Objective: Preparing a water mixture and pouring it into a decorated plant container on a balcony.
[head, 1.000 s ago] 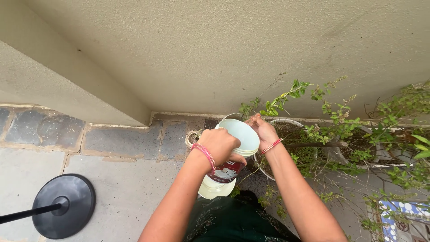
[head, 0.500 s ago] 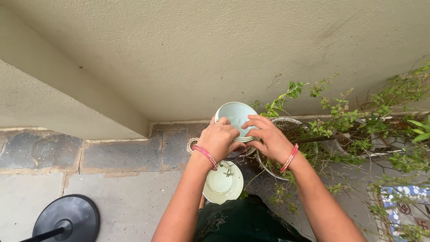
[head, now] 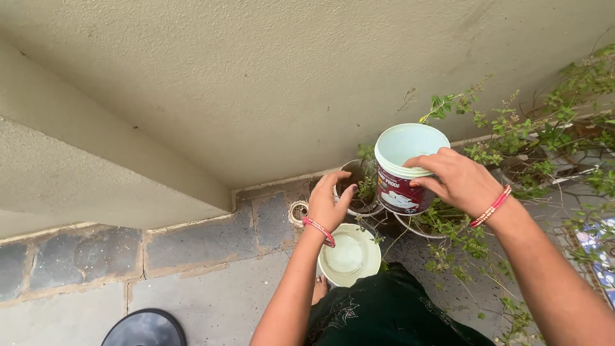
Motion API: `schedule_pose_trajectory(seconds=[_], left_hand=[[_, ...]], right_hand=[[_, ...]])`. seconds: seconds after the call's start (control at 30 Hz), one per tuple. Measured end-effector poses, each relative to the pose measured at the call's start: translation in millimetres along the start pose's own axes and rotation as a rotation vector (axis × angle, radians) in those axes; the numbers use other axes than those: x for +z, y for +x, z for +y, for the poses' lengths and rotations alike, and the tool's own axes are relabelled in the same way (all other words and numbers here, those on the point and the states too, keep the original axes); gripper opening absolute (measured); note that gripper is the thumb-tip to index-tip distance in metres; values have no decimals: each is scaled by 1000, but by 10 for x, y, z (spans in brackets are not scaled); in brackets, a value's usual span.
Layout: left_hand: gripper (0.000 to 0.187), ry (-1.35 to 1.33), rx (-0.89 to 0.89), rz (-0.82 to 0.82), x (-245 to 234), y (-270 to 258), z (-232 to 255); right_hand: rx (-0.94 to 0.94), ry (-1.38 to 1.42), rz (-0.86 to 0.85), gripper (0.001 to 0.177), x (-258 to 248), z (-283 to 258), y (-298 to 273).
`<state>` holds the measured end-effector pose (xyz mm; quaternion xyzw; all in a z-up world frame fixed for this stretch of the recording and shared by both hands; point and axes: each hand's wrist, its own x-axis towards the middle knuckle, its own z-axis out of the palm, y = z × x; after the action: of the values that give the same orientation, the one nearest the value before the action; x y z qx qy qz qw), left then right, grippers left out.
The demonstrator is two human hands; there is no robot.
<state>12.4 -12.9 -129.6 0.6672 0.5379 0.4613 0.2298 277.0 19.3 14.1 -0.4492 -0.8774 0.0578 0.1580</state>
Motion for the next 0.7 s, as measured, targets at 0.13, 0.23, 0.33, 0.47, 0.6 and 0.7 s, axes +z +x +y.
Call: schedule_pose_trajectory(seconds=[0.13,0.23,0.33,0.47,0.6,0.7], left_hand=[[34,-250,-389,-161,585,-65,-688],[32,-691,-549,-194,1048,-44,-1049],[37,-1049,-963,-361,1299,108,-937],[39,-1225,-1082,-378,1855,282,-1055],[34,-1131,-1093,-385,2202,483,-1024],[27,-1075,-1080,-362,2455,587,-1200]], right_hand=[[-102,-51,-120,45,-296,-161,54],[-56,-290,-340,57,-399,-277,94],[-14,-396,-563,54,-354,-251,64],[-64,-507,-704,51,-197,-140,30],[-83,-565,-748,47,-138,-21,79],[-97,-559,-734,42,-79,126,116]])
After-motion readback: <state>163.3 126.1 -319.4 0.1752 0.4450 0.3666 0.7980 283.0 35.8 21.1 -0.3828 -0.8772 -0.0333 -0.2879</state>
